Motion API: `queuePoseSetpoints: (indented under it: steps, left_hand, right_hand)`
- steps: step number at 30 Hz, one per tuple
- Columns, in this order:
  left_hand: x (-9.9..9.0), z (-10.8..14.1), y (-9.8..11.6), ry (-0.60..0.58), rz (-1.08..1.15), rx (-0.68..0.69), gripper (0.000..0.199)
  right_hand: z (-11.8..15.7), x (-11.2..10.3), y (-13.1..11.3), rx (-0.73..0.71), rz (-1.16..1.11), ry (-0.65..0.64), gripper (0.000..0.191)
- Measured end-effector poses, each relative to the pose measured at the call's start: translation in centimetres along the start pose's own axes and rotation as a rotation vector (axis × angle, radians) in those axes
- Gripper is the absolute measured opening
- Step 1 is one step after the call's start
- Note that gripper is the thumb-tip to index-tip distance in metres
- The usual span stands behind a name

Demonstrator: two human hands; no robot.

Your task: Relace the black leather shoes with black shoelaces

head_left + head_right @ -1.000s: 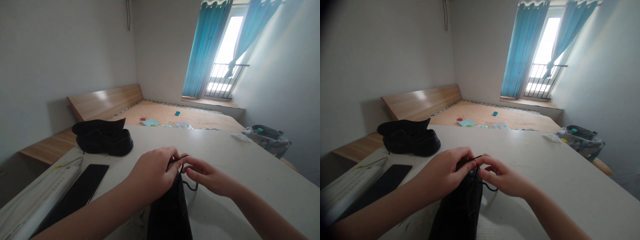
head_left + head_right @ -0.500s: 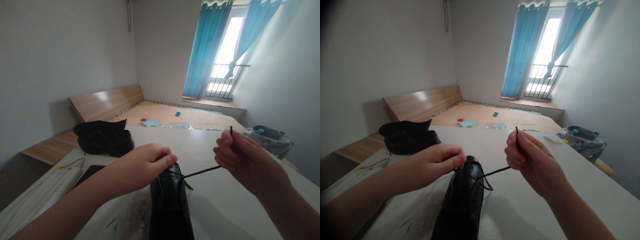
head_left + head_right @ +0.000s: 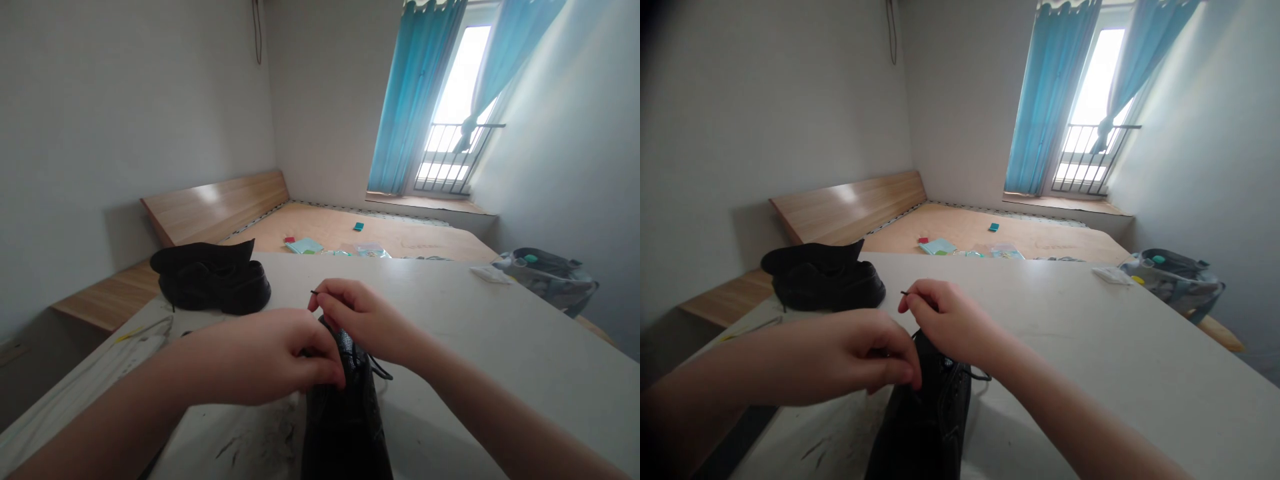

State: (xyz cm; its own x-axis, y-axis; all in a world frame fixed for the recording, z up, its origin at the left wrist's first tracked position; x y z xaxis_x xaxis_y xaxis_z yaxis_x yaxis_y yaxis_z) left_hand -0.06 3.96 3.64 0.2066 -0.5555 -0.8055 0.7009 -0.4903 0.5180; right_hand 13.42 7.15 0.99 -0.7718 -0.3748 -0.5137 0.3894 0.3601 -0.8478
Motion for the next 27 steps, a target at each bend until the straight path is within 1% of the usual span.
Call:
queuePoseSetpoints:
  steps: [3,5,7,10,13,16,20,24,27]
  left_hand:
    - [-0.9,-0.2,-1.0,0.083,-0.019,0.009,0.022]
    - [-1.3,-0.4,-1.9,0.124,-0.078,-0.026,0.024]
    - [-1.5,-0.5,-2.8,0.130,-0.134,-0.079,0.026]
    - [-1.2,-0.7,-3.5,0.092,-0.197,-0.146,0.027]
    - [-0.7,-0.8,-3.5,0.054,-0.261,-0.152,0.020]
    - [-0.5,-0.7,-3.3,0.067,-0.339,-0.176,0.024]
    - [-0.3,-0.3,-3.1,0.073,-0.388,-0.189,0.024]
    - [0.3,-0.6,-2.9,0.046,-0.399,-0.183,0.024]
    - [0.6,-1.0,-2.6,0.060,-0.430,-0.185,0.025]
  right_hand:
    - [-0.1,0.4,1.5,0.034,0.043,-0.036,0.020]
    - [-0.1,0.4,2.3,0.081,0.069,-0.061,0.021]
    - [0.0,0.4,2.8,0.127,0.096,-0.085,0.026]
    - [0.3,0.7,2.6,0.177,0.147,-0.132,0.033]
    - [0.6,1.1,2.3,0.195,0.211,-0.183,0.028]
    - [0.7,1.1,2.5,0.186,0.221,-0.258,0.022]
    - [0.5,0.7,3.1,0.189,0.183,-0.337,0.023]
    - [0.5,0.7,3.1,0.192,0.183,-0.342,0.023]
    - [0.5,0.7,2.8,0.179,0.190,-0.338,0.024]
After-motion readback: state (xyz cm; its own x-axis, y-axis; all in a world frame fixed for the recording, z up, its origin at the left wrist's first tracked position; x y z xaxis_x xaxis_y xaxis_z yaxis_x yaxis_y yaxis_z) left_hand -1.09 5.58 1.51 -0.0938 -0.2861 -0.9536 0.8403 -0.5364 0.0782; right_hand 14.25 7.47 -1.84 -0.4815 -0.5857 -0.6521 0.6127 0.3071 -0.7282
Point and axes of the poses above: each hand's wrist, its own z-axis away from the middle knuckle, its own x-axis out of the palm, y = z × x, the point moved 3 cm from there along -z, towards the middle knuckle, and after that the axes turned 6 degrees about -z, right-handed, at the moved point
